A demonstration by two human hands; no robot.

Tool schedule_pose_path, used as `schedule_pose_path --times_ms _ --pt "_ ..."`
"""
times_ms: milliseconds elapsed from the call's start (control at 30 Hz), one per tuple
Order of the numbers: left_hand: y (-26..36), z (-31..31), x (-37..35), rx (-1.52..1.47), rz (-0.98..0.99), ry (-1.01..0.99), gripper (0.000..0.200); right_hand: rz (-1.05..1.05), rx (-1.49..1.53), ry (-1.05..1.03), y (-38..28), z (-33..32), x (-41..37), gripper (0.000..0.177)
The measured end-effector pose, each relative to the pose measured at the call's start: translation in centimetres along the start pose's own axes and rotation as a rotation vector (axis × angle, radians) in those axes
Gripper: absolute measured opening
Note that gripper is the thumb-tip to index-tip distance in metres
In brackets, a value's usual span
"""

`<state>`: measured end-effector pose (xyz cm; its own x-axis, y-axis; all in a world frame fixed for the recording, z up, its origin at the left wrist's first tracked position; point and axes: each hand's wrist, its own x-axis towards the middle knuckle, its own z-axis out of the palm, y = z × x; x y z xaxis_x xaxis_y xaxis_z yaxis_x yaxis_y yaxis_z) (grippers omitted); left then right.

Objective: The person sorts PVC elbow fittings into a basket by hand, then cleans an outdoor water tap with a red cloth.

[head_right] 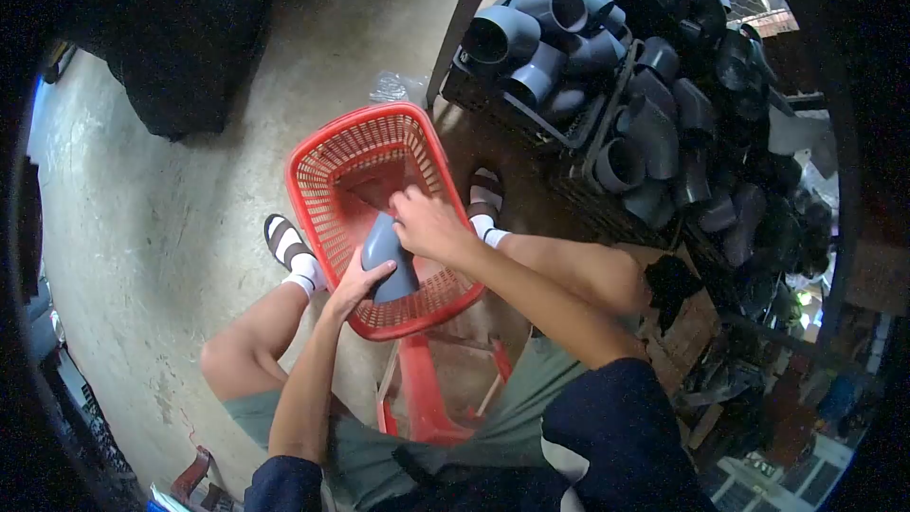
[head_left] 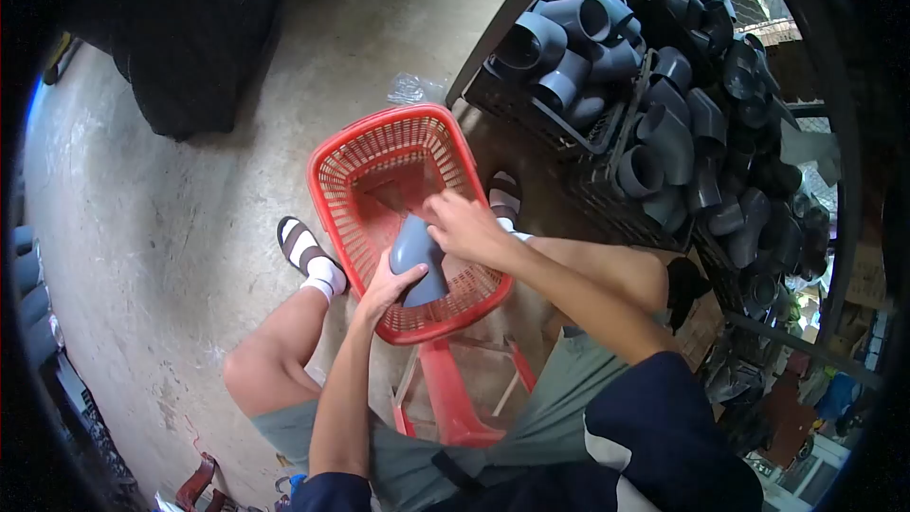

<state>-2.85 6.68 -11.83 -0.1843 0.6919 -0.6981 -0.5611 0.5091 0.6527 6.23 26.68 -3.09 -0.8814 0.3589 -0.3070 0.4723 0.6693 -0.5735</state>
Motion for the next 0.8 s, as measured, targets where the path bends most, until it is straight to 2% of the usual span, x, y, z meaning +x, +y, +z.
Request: schedule_pose_path --times_ms 67,100,133,167,200,233,267,333,367,433,467,500,600,633,700,733,800 --pt "-2.5 -1.2 2.2 0.034 -0.148 0.040 0.099 -0.026 -0.172 0.307 -1.1 -5.2 2.7 0.038" --pt "-4.0 -1.1 2.9 0.067 -0.136 0.154 0.100 0.004 -0.105 0.516 -0.1 -7.6 4.7 0.038" --pt "-5.5 -0.5 3.9 0.096 -0.119 0.268 0.101 0.090 -0.101 0.594 0.5 -10.8 6.4 0.041" --pt "-6.8 -0.1 5.2 0.122 -0.100 0.382 0.101 0.037 -0.263 0.752 2.5 -12.9 8.3 0.050" --pt "-8.5 -0.3 6.7 0.121 -0.079 0.416 0.102 0.119 -0.238 0.738 5.1 -14.8 10.0 0.059" --pt "-9.9 -0.4 7.9 0.138 -0.103 0.474 0.101 0.326 -0.369 0.745 7.5 -16.1 11.8 0.072" --pt "-11.0 -0.6 8.9 0.155 -0.124 0.532 0.101 0.459 -0.362 0.620 8.9 -17.7 12.9 0.080" --pt "-12.2 -0.3 9.1 0.146 -0.194 0.623 0.104 0.600 -0.381 0.511 11.6 -19.0 14.3 0.074" --pt "-12.2 -0.5 8.7 0.189 -0.205 0.606 0.105 0.655 -0.432 0.469 12.8 -19.0 14.6 0.066" --pt "-11.9 -1.0 8.0 0.284 -0.218 0.566 0.107 0.617 -0.455 0.489 14.7 -19.2 14.4 0.058" --pt "-11.5 -1.2 7.5 0.341 -0.242 0.503 0.112 0.546 -0.331 0.497 16.6 -19.7 14.5 0.056" --pt "-11.6 -1.1 7.3 0.408 -0.217 0.536 0.113 0.429 -0.405 0.520 17.1 -20.1 13.5 0.059" --pt "-14.9 0.4 6.9 0.572 -0.106 0.632 0.115 0.249 -0.207 0.484 11.3 -21.9 6.8 0.063" --pt "-14.0 0.8 6.5 0.613 -0.145 0.607 0.114 0.221 -0.180 0.509 9.2 -21.9 4.2 0.062" --pt "-11.4 1.6 5.3 0.702 -0.221 0.553 0.112 0.337 -0.060 0.339 3.1 -22.1 -1.0 0.069" --pt "-11.7 2.2 4.9 0.910 -0.040 0.663 0.089 0.107 -0.140 0.363 2.7 -21.0 -3.0 0.072" --pt "-6.9 0.8 4.3 1.028 -0.075 0.346 0.068 -0.030 -0.128 0.276 2.0 -17.6 -6.4 0.076"
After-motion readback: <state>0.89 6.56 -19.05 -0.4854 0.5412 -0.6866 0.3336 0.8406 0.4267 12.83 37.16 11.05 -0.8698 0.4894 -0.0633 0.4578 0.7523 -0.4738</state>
